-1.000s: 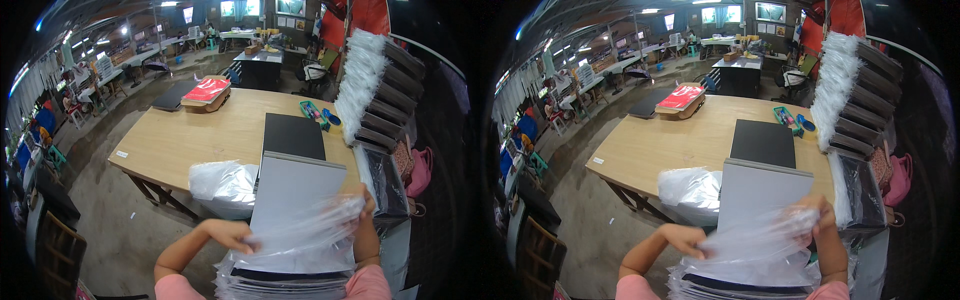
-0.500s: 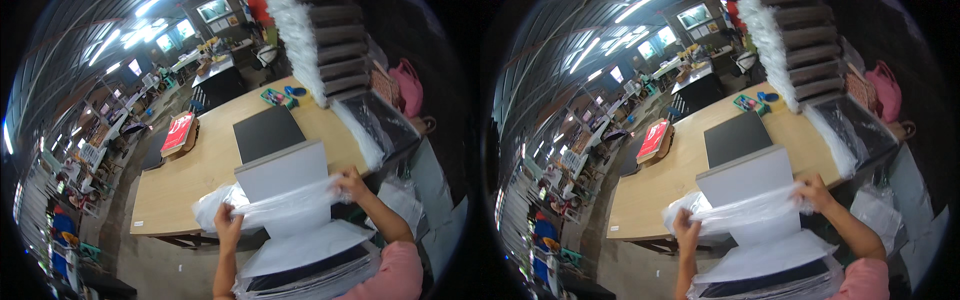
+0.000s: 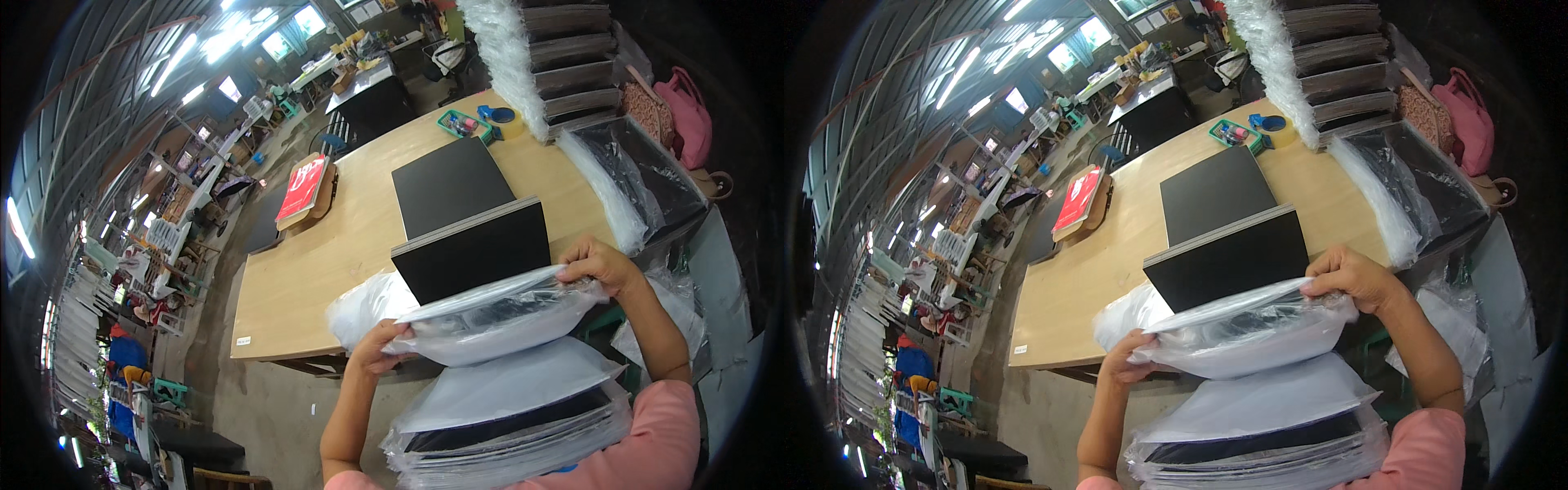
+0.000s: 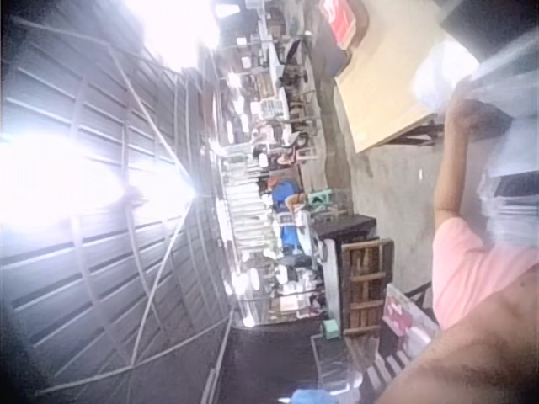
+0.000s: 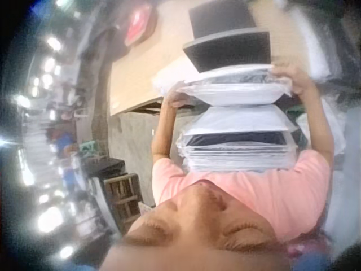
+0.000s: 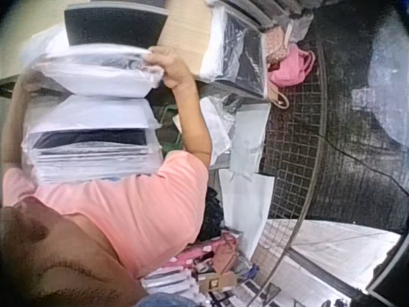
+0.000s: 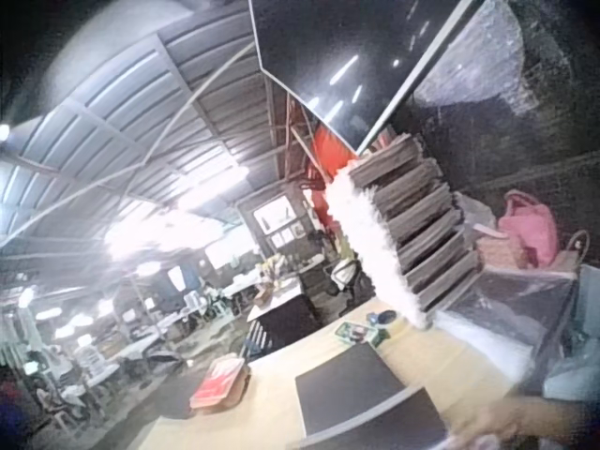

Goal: The person places black and white paper sheets into plastic bags by hand.

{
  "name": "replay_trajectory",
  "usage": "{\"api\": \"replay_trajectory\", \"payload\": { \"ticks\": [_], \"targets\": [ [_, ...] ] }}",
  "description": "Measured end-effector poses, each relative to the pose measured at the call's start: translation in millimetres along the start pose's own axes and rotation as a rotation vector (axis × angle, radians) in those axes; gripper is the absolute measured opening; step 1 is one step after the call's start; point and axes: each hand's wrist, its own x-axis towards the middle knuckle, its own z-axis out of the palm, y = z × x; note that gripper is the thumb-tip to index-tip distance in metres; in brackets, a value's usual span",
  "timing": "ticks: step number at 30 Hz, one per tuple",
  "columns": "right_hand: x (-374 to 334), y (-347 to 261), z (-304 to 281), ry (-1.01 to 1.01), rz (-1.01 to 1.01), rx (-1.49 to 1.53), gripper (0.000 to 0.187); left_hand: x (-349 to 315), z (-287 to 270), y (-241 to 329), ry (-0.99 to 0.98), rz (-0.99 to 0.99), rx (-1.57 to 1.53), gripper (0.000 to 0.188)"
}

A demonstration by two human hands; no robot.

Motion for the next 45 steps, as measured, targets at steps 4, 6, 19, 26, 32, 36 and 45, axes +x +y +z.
{"api": "replay_trajectory", "payload": {
  "ticks": [4, 6, 19, 26, 32, 36, 45],
  "targets": [
    [-5, 91, -25, -0.037, 0.095, 0.24, 0.015, 11, -30, -36, -0.056, -0.224, -0.329, 0.023],
    [-6, 124, -23, 0.021, 0.107, 0.12, 0.013, 5, -102, -92, 0.015, -0.365, -0.474, 0.022],
    [-45, 257, -77, 0.365, -0.03, -0.872, 0.057, -29, -89, -203, 0.401, 0.247, 0.502, 0.042],
    [-80, 246, -54, -0.304, -0.135, -0.592, 0.069, -77, 28, -144, 0.038, 0.74, 0.493, 0.025],
    [-46, 170, -5, 0.094, 0.042, -0.25, 0.026, -44, 20, -146, 0.686, 1.052, 0.298, 0.015],
    [-61, 120, 9, -0.114, -1.054, -0.232, 0.007, -53, 77, -80, -0.321, 1.406, 0.349, 0.027],
    [-39, 241, -25, -0.069, -0.536, -0.699, 0.024, 10, -54, -268, 0.338, 0.55, 1.271, 0.029]
  ]
}}
